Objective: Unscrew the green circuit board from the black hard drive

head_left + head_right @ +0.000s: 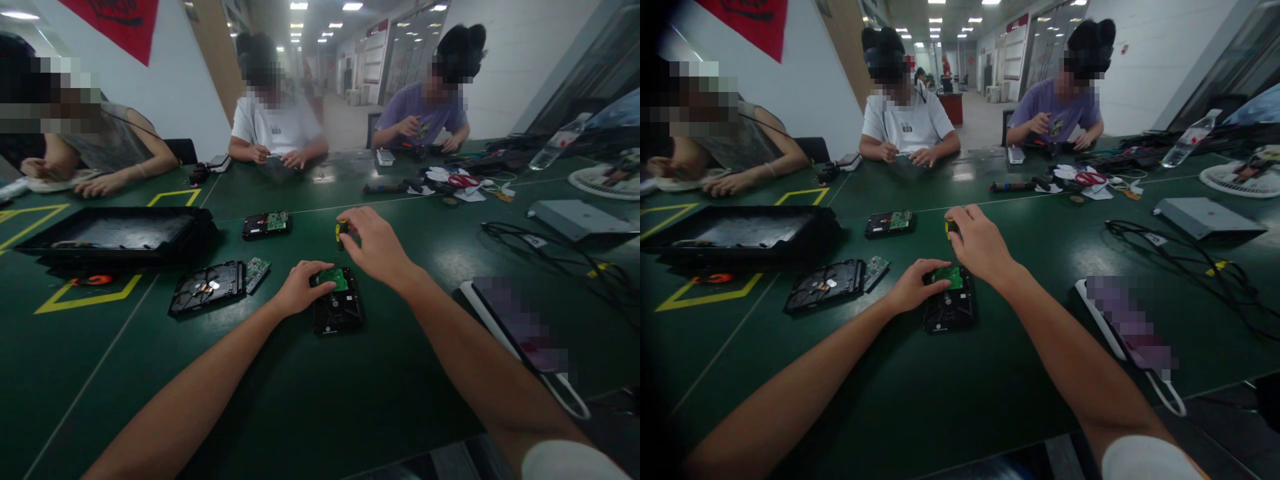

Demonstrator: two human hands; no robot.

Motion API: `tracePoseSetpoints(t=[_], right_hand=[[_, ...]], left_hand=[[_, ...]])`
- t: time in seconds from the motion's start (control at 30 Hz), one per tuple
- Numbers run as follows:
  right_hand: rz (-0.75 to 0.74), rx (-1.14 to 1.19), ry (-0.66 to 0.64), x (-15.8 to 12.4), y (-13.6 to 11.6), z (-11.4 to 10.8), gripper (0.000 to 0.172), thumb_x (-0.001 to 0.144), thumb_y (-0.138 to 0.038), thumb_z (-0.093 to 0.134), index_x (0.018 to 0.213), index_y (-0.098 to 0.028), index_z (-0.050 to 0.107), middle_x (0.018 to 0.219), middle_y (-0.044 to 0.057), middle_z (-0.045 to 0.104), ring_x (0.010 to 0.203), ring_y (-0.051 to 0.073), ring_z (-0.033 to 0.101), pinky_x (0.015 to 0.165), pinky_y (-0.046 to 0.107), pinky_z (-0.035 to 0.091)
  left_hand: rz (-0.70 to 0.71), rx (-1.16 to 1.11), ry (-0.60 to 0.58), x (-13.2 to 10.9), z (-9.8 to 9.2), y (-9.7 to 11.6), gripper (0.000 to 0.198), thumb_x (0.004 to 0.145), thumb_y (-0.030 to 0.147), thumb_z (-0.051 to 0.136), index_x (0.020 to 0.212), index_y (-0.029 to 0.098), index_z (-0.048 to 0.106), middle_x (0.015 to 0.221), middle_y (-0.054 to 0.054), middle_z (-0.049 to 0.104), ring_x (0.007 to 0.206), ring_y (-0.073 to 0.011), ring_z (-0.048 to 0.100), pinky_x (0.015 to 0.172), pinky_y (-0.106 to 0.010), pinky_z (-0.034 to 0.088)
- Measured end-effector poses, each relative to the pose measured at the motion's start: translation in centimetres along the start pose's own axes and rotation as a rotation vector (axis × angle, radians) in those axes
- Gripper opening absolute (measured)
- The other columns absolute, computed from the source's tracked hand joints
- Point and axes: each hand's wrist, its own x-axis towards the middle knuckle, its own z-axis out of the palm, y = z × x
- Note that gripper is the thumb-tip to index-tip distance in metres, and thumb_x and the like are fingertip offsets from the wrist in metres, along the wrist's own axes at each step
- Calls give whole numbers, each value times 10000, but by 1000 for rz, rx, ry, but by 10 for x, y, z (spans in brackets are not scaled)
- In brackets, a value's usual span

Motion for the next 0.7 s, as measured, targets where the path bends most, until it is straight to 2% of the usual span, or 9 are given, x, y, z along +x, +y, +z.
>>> tracePoseSetpoints(t=[0.23,0.43,0.7], right_hand=[[25,26,17,2,3,-1,200,910,-156,617,1089,-229,567,1090,89,673,975,253,660,884,419,566],[-28,-24,12,1,3,-1,295,884,-132,627,1164,-212,580,1139,111,659,1028,265,646,912,420,555],[61,62,31,1,4,2,250,879,-173,653,1102,-231,556,1062,86,686,958,260,679,861,425,577]], left_hand=[[0,-11,6,-1,-2,3,483,935,457,742,1391,312,675,1339,-53,735,1252,-302,627,1101,-493,478],[1,-2,2,0,-2,4,477,936,446,740,1385,298,677,1344,-58,732,1244,-301,631,1105,-493,476],[-6,-15,-5,0,-3,7,488,939,453,736,1392,286,671,1362,-60,725,1263,-305,617,1113,-497,464]])
